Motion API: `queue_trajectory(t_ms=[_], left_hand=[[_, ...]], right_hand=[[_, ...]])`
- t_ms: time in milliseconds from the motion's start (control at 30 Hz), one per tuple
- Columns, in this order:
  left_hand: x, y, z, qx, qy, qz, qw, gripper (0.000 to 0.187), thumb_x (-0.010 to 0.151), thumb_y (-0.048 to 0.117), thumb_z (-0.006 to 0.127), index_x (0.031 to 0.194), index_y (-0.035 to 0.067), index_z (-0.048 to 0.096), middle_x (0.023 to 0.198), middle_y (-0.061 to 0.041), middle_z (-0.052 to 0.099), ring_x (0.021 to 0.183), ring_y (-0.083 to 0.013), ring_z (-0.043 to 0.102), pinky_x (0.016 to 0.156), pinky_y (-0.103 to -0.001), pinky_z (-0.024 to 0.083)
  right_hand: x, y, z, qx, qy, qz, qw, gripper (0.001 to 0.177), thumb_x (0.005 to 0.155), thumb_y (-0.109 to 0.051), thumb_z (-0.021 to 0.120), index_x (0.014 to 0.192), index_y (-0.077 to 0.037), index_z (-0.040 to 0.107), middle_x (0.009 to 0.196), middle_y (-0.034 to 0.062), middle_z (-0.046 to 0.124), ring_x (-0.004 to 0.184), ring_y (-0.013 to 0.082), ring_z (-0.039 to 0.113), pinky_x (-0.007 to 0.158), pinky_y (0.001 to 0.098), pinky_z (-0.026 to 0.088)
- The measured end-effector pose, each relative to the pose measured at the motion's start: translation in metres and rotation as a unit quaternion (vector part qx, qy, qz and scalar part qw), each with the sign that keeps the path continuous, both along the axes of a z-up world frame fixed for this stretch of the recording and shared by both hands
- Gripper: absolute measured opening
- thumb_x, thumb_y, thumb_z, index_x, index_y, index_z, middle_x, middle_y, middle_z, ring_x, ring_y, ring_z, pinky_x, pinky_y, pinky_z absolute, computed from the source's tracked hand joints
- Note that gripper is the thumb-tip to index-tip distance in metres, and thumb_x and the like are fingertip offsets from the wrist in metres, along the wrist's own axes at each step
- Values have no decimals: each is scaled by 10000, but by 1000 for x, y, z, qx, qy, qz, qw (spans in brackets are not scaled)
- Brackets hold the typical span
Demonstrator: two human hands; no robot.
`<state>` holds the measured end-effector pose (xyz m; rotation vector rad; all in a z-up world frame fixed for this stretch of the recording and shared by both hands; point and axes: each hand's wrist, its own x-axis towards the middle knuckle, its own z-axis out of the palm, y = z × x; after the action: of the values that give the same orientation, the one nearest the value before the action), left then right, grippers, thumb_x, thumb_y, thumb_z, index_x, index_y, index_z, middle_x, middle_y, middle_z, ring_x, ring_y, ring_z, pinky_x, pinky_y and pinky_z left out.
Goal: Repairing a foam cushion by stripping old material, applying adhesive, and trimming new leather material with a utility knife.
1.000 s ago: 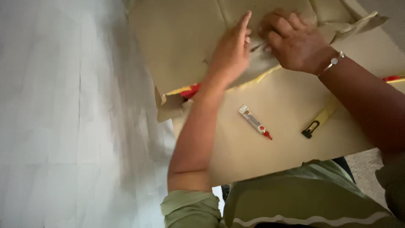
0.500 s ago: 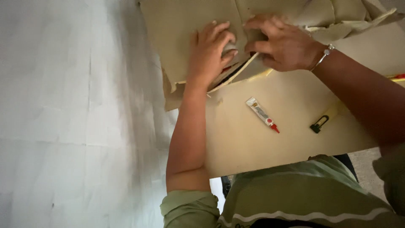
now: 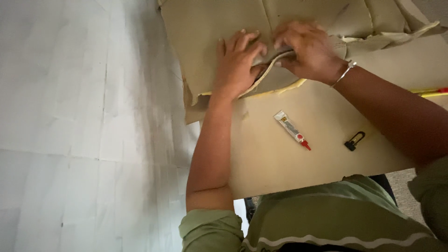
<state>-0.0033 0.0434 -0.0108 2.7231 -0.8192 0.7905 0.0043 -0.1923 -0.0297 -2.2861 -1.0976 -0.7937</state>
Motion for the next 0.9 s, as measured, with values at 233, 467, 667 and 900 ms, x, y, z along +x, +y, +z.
queue_trajectory(t_ms=[233, 467, 667, 900], left_hand=[[9, 21, 4, -3, 103, -76, 992, 289, 839, 163, 785, 1098, 209, 665, 1479, -7, 522, 1463, -327, 375, 1114, -698, 253], [3, 15, 6, -65, 121, -58, 989, 388, 801, 41, 788, 1070, 171, 539, 1429, 8, 602, 1448, -286, 444, 1156, -641, 269], [-11, 50, 18, -34, 90, -63, 993, 286, 1020, 335, 650, 1065, 59, 586, 1366, -161, 580, 1243, -335, 599, 982, -462, 529], [-80, 65, 23, 29, -21, 18, 999, 503, 715, 371, 950, 1094, 141, 711, 1236, -3, 538, 1129, -253, 576, 982, -427, 453]], right_hand=[[-5, 5, 2, -53, -132, -45, 989, 257, 921, -237, 824, 1166, -180, 771, 1387, -1, 641, 1144, 214, 581, 1113, 389, 375], [-5, 22, 5, -17, -165, -85, 982, 134, 926, -148, 838, 1021, -157, 743, 1257, -43, 663, 1105, 176, 567, 1100, 381, 332], [2, 21, 3, -78, -156, -126, 977, 104, 992, -250, 766, 1081, -216, 725, 1261, -57, 655, 1167, 154, 545, 1060, 354, 311], [-3, 25, 3, -50, -135, -101, 984, 132, 993, -232, 736, 1111, -175, 717, 1270, -18, 649, 1183, 213, 552, 1036, 395, 328]])
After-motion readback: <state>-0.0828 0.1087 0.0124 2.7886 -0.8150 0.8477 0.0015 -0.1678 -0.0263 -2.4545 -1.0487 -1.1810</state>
